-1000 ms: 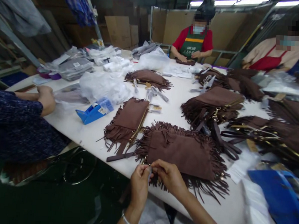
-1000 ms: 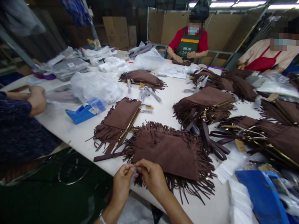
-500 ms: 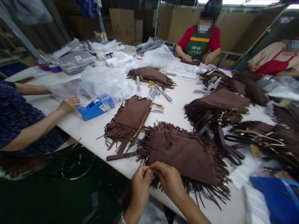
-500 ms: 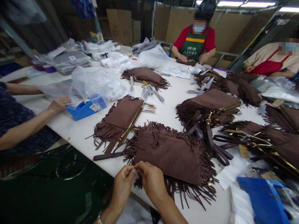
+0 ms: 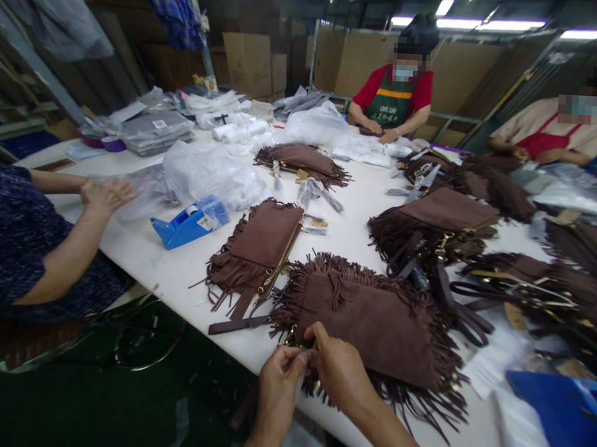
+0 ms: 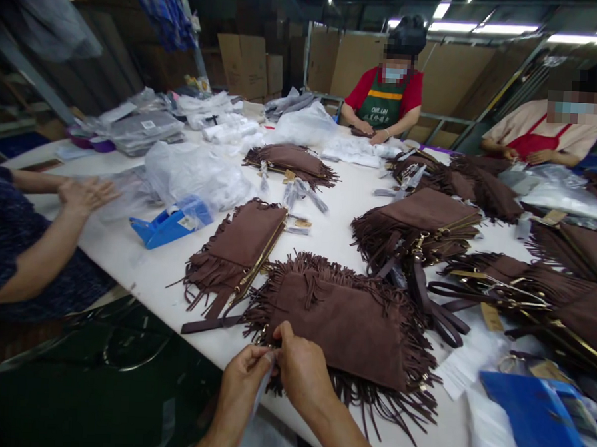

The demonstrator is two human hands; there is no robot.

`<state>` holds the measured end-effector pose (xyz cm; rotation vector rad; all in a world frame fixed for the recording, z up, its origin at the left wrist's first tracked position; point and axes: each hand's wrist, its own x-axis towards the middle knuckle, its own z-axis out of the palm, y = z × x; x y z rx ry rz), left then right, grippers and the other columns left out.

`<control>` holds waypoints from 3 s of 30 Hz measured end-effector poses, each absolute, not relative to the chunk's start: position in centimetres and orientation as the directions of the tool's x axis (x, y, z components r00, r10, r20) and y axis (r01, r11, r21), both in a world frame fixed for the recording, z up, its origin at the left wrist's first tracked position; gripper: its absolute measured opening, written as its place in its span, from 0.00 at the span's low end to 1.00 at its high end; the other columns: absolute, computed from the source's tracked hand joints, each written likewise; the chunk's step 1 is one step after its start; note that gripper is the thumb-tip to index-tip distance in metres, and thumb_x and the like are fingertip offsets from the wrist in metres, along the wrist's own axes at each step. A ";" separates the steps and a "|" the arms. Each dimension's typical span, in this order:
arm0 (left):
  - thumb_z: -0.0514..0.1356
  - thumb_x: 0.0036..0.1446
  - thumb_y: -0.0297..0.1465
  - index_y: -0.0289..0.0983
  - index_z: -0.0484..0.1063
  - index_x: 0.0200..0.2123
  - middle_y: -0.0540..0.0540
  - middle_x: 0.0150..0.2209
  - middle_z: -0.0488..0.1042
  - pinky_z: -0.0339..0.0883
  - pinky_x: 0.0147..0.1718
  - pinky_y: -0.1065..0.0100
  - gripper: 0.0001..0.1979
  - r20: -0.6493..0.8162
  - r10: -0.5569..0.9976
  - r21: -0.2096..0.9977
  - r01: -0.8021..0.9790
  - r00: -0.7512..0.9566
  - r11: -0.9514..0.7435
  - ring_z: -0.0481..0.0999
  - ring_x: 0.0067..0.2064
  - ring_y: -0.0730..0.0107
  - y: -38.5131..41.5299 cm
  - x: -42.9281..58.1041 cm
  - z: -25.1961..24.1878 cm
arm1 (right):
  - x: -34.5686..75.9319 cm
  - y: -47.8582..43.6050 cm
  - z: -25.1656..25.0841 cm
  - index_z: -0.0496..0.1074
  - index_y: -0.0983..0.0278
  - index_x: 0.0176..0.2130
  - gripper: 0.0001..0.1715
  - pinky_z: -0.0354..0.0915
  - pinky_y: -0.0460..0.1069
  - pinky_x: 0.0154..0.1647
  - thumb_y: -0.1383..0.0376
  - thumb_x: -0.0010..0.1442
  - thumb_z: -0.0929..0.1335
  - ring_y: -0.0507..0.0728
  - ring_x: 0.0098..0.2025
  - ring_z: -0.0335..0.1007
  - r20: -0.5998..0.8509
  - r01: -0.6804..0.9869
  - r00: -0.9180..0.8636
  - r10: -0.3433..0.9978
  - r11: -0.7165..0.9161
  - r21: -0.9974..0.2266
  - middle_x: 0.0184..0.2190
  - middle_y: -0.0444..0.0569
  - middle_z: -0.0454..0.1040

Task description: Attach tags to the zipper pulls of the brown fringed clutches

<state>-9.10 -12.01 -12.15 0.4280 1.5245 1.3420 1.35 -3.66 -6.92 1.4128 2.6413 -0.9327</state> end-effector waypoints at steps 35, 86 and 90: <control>0.66 0.43 0.37 0.34 0.75 0.28 0.46 0.26 0.76 0.67 0.31 0.68 0.12 -0.452 0.630 0.881 -0.426 -0.632 0.205 0.74 0.29 0.66 -12.0 -7.3 -12.9 | 1.5 -11.8 -10.8 0.63 0.60 0.55 0.28 0.68 0.52 0.47 0.74 0.54 0.63 0.59 0.48 0.69 0.009 0.583 -0.385 0.923 0.251 -0.772 0.48 0.52 0.67; 0.64 0.51 0.39 0.33 0.73 0.32 0.43 0.31 0.76 0.66 0.34 0.68 0.13 -0.429 0.666 0.902 -0.326 -0.610 0.282 0.73 0.34 0.65 -12.4 -6.6 -13.5 | 2.4 -11.6 -12.8 0.66 0.61 0.50 0.17 0.66 0.48 0.41 0.69 0.60 0.62 0.55 0.39 0.68 -0.064 0.352 -0.344 0.937 0.066 -0.934 0.44 0.49 0.69; 0.64 0.50 0.39 0.34 0.72 0.33 0.44 0.31 0.75 0.66 0.35 0.69 0.13 -0.422 0.652 0.906 -0.326 -0.630 0.271 0.73 0.34 0.66 -12.3 -6.5 -13.9 | 2.5 -11.5 -12.5 0.66 0.61 0.50 0.17 0.65 0.48 0.43 0.69 0.60 0.62 0.55 0.41 0.68 -0.054 0.354 -0.354 0.934 0.081 -0.932 0.44 0.49 0.69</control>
